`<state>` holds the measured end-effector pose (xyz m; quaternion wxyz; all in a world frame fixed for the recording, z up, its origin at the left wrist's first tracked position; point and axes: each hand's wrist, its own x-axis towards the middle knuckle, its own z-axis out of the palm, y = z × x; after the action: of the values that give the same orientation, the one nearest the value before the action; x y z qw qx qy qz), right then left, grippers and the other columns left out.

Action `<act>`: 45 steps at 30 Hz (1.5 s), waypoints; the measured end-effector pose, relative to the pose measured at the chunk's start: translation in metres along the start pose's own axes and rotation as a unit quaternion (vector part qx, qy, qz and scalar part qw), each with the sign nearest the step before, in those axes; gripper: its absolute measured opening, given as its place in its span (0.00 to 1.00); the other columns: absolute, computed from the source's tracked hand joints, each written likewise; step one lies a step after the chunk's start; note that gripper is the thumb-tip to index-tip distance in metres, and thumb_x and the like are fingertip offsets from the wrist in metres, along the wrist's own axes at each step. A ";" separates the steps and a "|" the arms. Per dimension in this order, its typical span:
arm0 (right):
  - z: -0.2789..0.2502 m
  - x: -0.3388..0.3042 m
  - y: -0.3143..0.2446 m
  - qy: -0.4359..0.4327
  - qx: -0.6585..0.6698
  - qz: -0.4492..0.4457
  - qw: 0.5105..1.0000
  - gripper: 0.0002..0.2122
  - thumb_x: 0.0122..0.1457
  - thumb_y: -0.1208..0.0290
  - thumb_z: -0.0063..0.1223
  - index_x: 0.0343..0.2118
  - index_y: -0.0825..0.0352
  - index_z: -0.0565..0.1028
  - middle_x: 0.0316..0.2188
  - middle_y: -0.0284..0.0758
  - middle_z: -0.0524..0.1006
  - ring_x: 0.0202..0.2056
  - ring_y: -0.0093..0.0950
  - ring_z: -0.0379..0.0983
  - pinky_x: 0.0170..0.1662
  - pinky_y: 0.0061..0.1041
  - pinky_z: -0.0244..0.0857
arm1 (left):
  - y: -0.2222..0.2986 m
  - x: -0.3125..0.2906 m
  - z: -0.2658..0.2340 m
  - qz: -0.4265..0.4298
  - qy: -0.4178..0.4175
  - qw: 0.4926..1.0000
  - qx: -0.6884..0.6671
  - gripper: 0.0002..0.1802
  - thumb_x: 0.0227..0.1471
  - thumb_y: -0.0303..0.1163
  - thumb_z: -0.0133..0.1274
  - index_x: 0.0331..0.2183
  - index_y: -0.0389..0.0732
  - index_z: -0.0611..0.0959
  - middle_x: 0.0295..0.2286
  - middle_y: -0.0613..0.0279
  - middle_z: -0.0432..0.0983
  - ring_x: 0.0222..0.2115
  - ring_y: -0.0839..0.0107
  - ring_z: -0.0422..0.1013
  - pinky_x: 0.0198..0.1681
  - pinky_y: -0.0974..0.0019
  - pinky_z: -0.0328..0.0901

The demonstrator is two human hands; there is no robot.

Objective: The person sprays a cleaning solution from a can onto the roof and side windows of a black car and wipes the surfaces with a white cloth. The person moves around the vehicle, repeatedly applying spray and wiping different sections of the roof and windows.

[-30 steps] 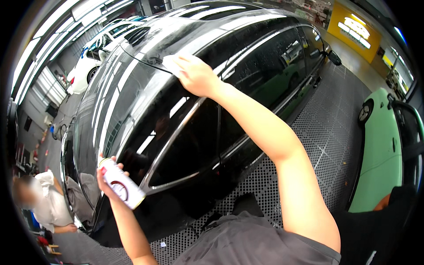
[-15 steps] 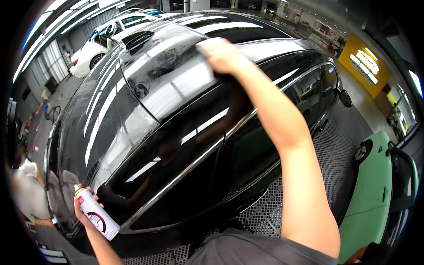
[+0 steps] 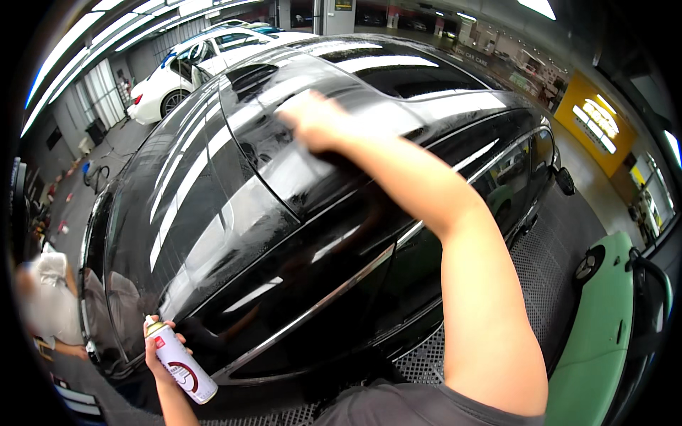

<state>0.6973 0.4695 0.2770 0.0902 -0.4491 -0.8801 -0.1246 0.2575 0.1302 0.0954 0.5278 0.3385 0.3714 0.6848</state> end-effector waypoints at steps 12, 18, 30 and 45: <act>0.026 0.086 0.140 0.035 -0.026 0.143 0.989 0.15 0.59 0.71 0.42 0.44 0.67 0.79 0.45 0.50 0.79 0.51 0.46 0.76 0.53 0.43 0.70 | -0.003 0.007 0.009 -0.001 0.014 1.000 -0.023 0.36 0.52 0.46 0.58 0.56 0.41 0.63 0.41 0.44 0.71 0.29 0.54 0.78 0.24 0.51 0.79; 0.064 0.125 -0.027 0.102 0.101 -0.348 0.926 0.24 0.55 0.75 0.46 0.58 0.61 0.74 0.58 0.43 0.74 0.60 0.45 0.67 0.65 0.42 0.59 | 0.002 -0.009 -0.003 0.027 0.020 0.999 0.009 0.32 0.58 0.48 0.53 0.57 0.44 0.63 0.42 0.45 0.69 0.28 0.57 0.78 0.22 0.52 0.79; 0.094 0.291 0.059 -0.058 0.002 0.097 0.994 0.22 0.60 0.66 0.48 0.59 0.60 0.73 0.55 0.43 0.77 0.57 0.41 0.73 0.58 0.39 0.68 | -0.002 -0.007 -0.004 0.033 0.028 0.999 -0.015 0.31 0.56 0.46 0.55 0.54 0.44 0.63 0.41 0.40 0.70 0.30 0.47 0.79 0.26 0.40 0.79; 0.089 0.262 0.138 -0.004 -0.027 0.040 0.999 0.22 0.61 0.69 0.46 0.59 0.60 0.72 0.56 0.46 0.76 0.58 0.43 0.71 0.61 0.40 0.65 | -0.007 -0.001 0.002 0.032 0.035 0.999 -0.011 0.33 0.55 0.47 0.56 0.54 0.42 0.63 0.40 0.39 0.70 0.30 0.46 0.79 0.26 0.42 0.79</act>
<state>0.6531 0.7758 0.2822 0.0796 -0.4865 -0.8581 -0.1434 0.2629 0.1308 0.0899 0.4959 0.3206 0.3711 0.7167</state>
